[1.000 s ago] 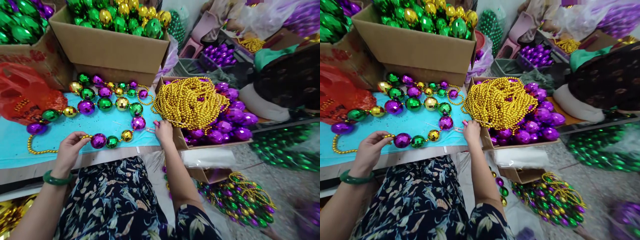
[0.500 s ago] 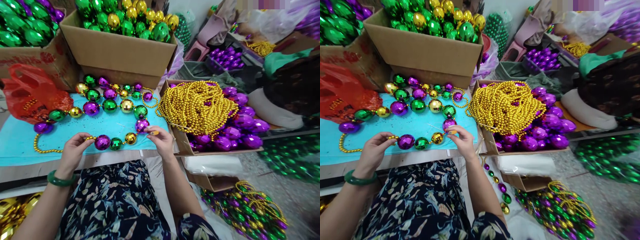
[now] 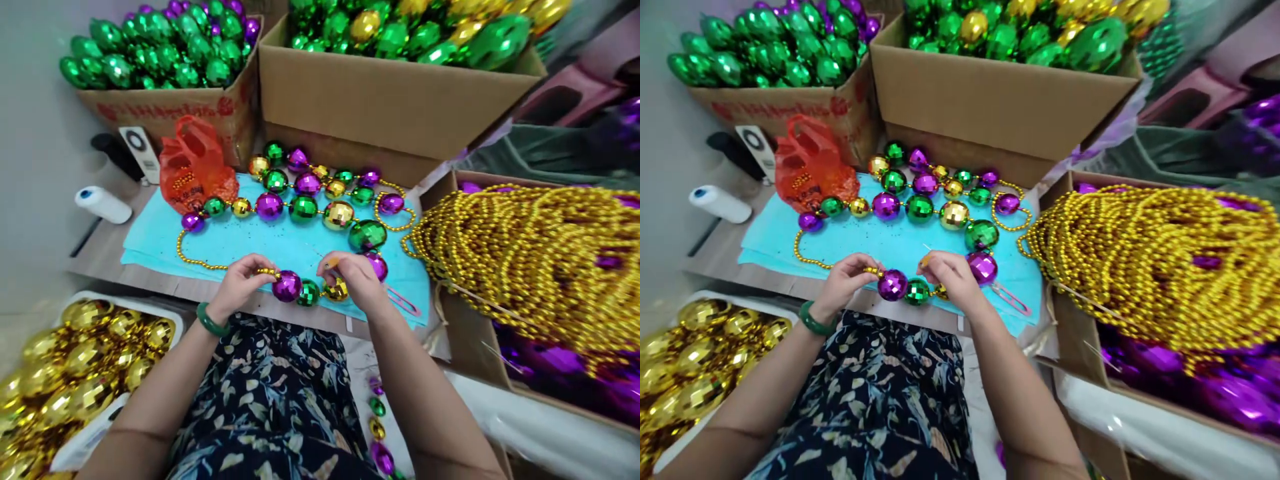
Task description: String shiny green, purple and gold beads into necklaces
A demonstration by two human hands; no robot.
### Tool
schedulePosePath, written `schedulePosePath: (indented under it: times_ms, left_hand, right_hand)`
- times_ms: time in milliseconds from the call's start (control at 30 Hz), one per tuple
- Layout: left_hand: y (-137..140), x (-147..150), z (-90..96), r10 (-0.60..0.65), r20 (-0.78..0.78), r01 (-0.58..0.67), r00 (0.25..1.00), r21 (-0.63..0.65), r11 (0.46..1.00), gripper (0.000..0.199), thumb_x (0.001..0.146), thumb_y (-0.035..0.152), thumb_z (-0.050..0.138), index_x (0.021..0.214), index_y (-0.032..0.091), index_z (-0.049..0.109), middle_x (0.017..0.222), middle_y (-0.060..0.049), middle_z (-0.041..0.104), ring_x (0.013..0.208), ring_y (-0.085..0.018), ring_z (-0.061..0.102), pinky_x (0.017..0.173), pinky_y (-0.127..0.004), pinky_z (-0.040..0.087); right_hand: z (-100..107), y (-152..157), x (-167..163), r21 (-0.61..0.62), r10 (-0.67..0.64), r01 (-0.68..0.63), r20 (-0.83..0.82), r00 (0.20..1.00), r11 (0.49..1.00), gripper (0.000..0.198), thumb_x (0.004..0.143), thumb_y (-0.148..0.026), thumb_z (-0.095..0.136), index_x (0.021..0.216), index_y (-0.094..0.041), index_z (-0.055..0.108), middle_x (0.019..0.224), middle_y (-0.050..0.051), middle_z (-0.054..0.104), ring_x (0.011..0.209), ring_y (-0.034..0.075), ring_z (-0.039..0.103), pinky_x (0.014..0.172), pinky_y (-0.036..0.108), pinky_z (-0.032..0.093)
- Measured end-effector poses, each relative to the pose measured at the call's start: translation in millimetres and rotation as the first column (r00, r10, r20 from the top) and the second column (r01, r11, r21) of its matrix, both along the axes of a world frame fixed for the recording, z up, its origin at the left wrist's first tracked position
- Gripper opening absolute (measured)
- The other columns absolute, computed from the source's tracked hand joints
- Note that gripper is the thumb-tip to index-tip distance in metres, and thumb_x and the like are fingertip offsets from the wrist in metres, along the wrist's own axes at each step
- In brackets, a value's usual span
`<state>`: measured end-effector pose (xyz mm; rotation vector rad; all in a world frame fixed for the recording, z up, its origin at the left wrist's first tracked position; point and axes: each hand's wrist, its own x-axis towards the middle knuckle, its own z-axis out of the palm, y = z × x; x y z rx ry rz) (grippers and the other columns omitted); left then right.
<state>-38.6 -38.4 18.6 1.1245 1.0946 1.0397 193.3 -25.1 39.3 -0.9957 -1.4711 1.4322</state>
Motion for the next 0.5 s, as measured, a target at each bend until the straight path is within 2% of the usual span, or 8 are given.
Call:
schedulePosePath:
  times_ms: [100, 267, 500]
  left_hand:
    - [0.9, -2.2, -4.4, -0.033, 0.070, 0.036, 0.997, -0.038, 0.999, 0.022, 0.062, 0.026, 0.079, 0.074, 0.016, 0.063, 0.079, -0.004, 0.069, 0.077, -0.016, 0.064, 0.073, -0.029, 0.052]
    - [6.6, -3.5, -12.8, -0.034, 0.148, 0.046, 0.988, -0.081, 0.996, 0.024, 0.061, 0.028, 0.079, 0.075, 0.016, 0.063, 0.079, -0.003, 0.069, 0.075, -0.015, 0.064, 0.072, -0.028, 0.052]
    - [11.8, -3.5, -17.1, -0.023, 0.178, 0.042, 0.984, -0.100, 0.994, 0.024, 0.062, 0.027, 0.079, 0.077, 0.016, 0.064, 0.075, -0.002, 0.067, 0.072, -0.014, 0.062, 0.071, -0.025, 0.049]
  right_hand:
    - [-1.8, 21.3, -19.7, -0.067, 0.069, -0.065, 0.062, 0.996, 0.996, 0.062, 0.076, -0.074, 0.049, 0.059, -0.015, 0.059, 0.054, 0.003, 0.054, 0.049, 0.010, 0.045, 0.047, 0.025, 0.037]
    - [-13.7, 40.3, -45.9, -0.149, 0.166, -0.146, 0.137, 0.977, 0.978, 0.060, 0.073, -0.074, 0.050, 0.059, -0.015, 0.057, 0.053, 0.001, 0.053, 0.048, 0.010, 0.043, 0.047, 0.023, 0.035]
    - [-22.3, 47.0, -57.8, -0.049, 0.241, -0.238, 0.328, 0.913, 0.970, 0.048, 0.083, -0.052, 0.045, 0.052, -0.017, 0.048, 0.049, -0.003, 0.040, 0.050, 0.009, 0.035, 0.049, 0.023, 0.029]
